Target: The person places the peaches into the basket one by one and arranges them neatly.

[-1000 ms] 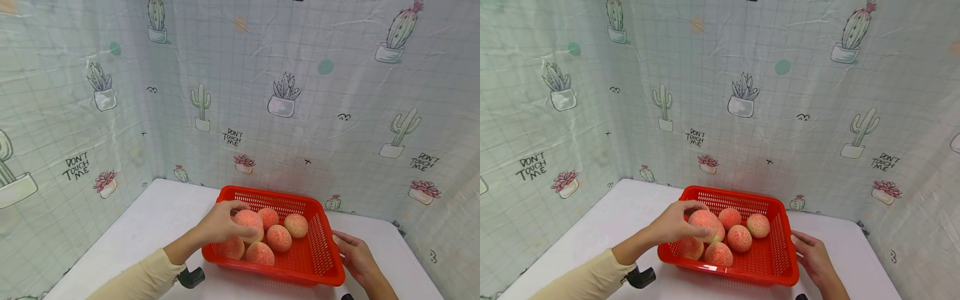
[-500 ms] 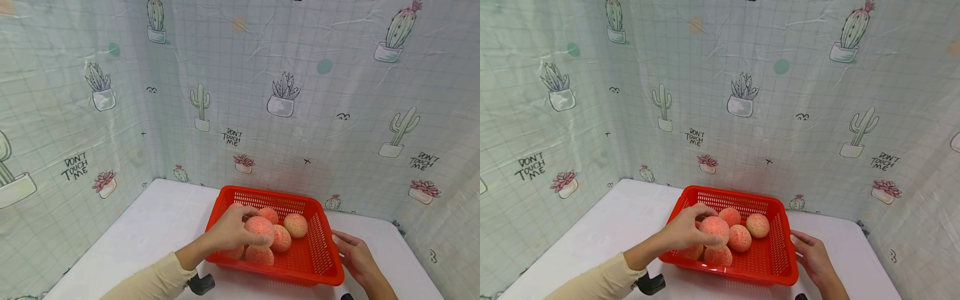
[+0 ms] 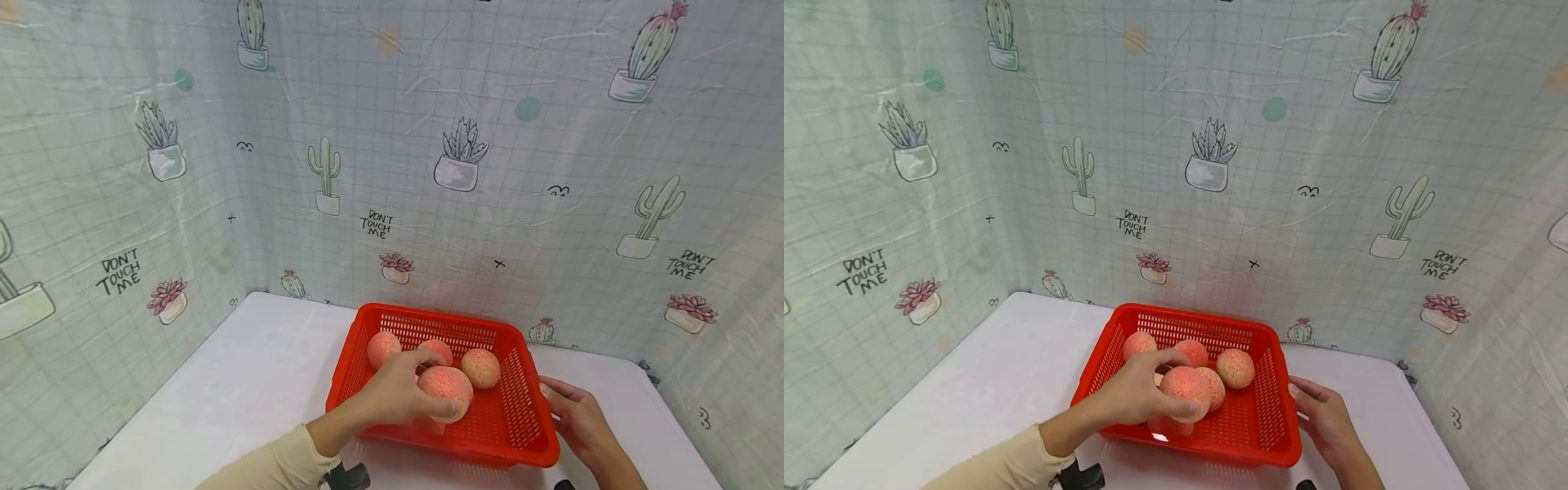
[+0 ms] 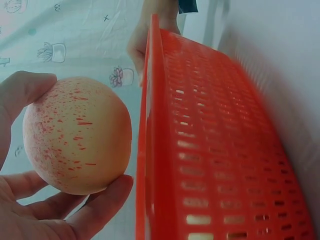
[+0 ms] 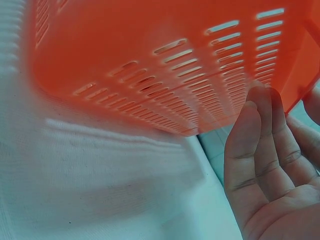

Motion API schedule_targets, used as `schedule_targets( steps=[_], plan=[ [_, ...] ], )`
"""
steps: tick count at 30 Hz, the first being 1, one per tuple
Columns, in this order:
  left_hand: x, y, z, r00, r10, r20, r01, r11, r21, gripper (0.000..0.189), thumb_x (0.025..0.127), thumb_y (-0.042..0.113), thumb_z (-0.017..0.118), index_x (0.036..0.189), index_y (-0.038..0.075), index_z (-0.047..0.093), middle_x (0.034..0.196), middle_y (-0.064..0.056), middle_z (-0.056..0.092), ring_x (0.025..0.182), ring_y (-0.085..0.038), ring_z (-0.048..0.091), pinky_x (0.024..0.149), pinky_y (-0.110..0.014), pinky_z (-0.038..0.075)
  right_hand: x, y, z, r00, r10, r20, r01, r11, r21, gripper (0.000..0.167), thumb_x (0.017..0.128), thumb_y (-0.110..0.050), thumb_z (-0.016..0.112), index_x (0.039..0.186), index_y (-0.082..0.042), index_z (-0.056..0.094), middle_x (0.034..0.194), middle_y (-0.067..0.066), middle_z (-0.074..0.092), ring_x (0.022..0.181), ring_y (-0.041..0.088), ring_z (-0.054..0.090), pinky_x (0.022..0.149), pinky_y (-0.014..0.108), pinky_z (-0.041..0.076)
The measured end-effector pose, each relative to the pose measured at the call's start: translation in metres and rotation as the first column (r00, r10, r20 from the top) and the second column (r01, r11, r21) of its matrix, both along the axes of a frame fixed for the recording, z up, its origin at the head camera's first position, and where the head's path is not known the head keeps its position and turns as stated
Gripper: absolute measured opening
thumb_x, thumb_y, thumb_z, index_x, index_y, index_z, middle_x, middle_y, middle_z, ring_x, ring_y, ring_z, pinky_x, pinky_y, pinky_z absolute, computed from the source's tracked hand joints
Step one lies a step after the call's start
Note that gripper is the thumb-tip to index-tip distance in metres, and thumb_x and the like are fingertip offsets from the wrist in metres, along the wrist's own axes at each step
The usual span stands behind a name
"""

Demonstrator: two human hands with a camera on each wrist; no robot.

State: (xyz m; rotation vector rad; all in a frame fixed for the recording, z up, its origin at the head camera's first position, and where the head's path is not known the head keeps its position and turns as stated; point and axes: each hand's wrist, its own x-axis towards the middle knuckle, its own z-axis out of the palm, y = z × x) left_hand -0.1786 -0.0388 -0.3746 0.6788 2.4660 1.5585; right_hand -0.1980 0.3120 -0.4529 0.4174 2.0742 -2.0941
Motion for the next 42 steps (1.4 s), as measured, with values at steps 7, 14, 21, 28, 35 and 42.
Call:
schedule_targets(
  steps=[7, 14, 21, 28, 35, 42],
  plan=[
    [0.005, 0.011, -0.005, 1.0, -0.013, -0.014, 0.013, 1.0, -0.012, 0.052, 0.073, 0.039, 0.093, 0.118, 0.025, 0.072, 0.102, 0.014, 0.071, 0.088, -0.003, 0.064, 0.078, -0.021, 0.056, 0.0, 0.001, -0.001, 1.0, -0.009, -0.001, 0.009, 1.0, 0.0, 0.052, 0.103, -0.034, 0.065, 0.152, -0.018, 0.055, 0.107, -0.024, 0.074, 0.098, 0.003, 0.073, 0.092, 0.035, 0.063],
    [0.006, 0.02, -0.011, 1.0, -0.016, -0.019, 0.016, 0.999, -0.033, 0.052, 0.072, 0.041, 0.092, 0.118, 0.026, 0.072, 0.105, 0.016, 0.07, 0.089, -0.001, 0.062, 0.08, -0.021, 0.055, 0.001, 0.001, -0.002, 1.0, -0.013, -0.001, 0.013, 1.0, 0.006, 0.051, 0.104, -0.034, 0.065, 0.151, -0.019, 0.056, 0.107, -0.024, 0.074, 0.099, 0.004, 0.073, 0.093, 0.035, 0.063],
    [0.005, 0.029, -0.014, 0.999, -0.03, -0.042, 0.028, 0.999, -0.042, 0.055, 0.074, 0.041, 0.092, 0.122, 0.022, 0.072, 0.108, 0.016, 0.071, 0.091, 0.002, 0.062, 0.085, -0.022, 0.055, 0.001, 0.002, -0.002, 1.0, -0.02, -0.006, 0.02, 1.0, -0.003, 0.05, 0.103, -0.035, 0.066, 0.15, -0.019, 0.057, 0.108, -0.024, 0.075, 0.099, 0.004, 0.073, 0.093, 0.035, 0.063],
    [0.006, 0.04, -0.022, 0.999, -0.032, -0.032, 0.03, 0.998, -0.061, 0.062, 0.074, 0.046, 0.091, 0.129, 0.026, 0.07, 0.118, 0.018, 0.069, 0.099, 0.003, 0.062, 0.091, -0.025, 0.056, 0.0, 0.0, -0.003, 1.0, -0.03, 0.0, 0.03, 0.999, 0.011, 0.052, 0.102, -0.036, 0.067, 0.15, -0.019, 0.057, 0.108, -0.023, 0.075, 0.099, 0.006, 0.074, 0.093, 0.036, 0.063],
    [0.004, 0.049, -0.026, 0.997, -0.007, -0.079, -0.001, 0.995, -0.1, 0.061, 0.074, 0.048, 0.091, 0.128, 0.028, 0.071, 0.118, 0.017, 0.064, 0.1, 0.0, 0.059, 0.091, -0.027, 0.055, -0.001, 0.001, -0.002, 1.0, -0.029, -0.013, 0.029, 1.0, 0.007, 0.054, 0.102, -0.035, 0.066, 0.152, -0.017, 0.055, 0.109, -0.022, 0.075, 0.099, 0.006, 0.073, 0.093, 0.036, 0.063],
    [0.004, 0.057, -0.029, 0.996, 0.017, -0.086, -0.03, 0.988, -0.15, 0.062, 0.075, 0.047, 0.09, 0.131, 0.027, 0.07, 0.118, 0.015, 0.063, 0.101, -0.002, 0.058, 0.091, -0.03, 0.055, 0.0, -0.001, -0.004, 0.999, -0.038, -0.012, 0.039, 0.999, 0.012, 0.052, 0.103, -0.035, 0.065, 0.151, -0.014, 0.056, 0.109, -0.019, 0.076, 0.098, 0.007, 0.074, 0.093, 0.038, 0.063]
  ],
)
